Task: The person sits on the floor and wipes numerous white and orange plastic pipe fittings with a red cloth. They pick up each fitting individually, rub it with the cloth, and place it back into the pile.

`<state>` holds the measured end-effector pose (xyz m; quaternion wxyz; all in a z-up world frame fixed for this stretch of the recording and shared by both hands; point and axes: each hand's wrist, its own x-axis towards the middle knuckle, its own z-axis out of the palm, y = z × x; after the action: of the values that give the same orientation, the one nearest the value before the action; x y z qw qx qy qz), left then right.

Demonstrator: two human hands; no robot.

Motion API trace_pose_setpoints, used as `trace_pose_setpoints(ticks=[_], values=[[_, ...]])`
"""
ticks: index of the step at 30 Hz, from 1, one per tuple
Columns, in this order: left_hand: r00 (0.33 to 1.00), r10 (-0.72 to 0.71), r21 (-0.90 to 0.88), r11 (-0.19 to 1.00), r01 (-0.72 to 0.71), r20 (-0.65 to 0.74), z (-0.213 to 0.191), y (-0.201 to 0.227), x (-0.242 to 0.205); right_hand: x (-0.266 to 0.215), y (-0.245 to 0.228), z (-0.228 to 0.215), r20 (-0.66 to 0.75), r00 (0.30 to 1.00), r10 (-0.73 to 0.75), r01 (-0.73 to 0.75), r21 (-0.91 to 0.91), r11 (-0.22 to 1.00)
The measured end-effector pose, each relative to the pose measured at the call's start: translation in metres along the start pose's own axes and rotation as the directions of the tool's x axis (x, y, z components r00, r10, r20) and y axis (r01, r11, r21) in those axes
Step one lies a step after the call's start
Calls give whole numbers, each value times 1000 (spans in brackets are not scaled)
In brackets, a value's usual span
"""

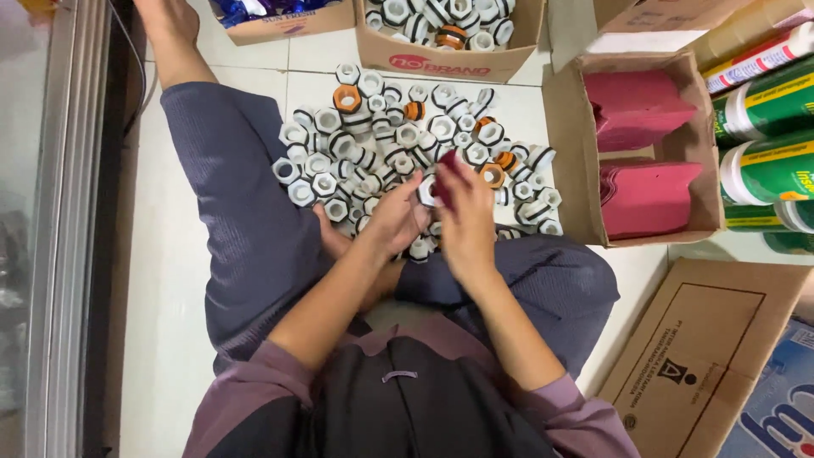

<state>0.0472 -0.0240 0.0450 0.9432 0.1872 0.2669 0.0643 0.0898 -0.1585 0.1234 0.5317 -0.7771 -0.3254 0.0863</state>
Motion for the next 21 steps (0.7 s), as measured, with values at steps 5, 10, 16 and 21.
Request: trace_pose_setpoints(ticks=[5, 10, 16, 21], values=[[996, -45, -78, 996, 51, 82, -24, 12, 8, -12, 9, 25, 156, 850, -504, 476, -637, 606], [976, -98, -252, 957, 146, 194, 20, 39, -50, -22, 31, 11, 306, 785, -539, 611, -530, 588], [992, -5, -116, 993, 20, 122, -1, 39, -37, -11, 42, -9, 205, 858, -470, 513, -385, 767], [980, 195, 295, 935, -196, 34, 4, 3, -36, -6, -8, 13, 183, 832, -524, 534, -520, 666]])
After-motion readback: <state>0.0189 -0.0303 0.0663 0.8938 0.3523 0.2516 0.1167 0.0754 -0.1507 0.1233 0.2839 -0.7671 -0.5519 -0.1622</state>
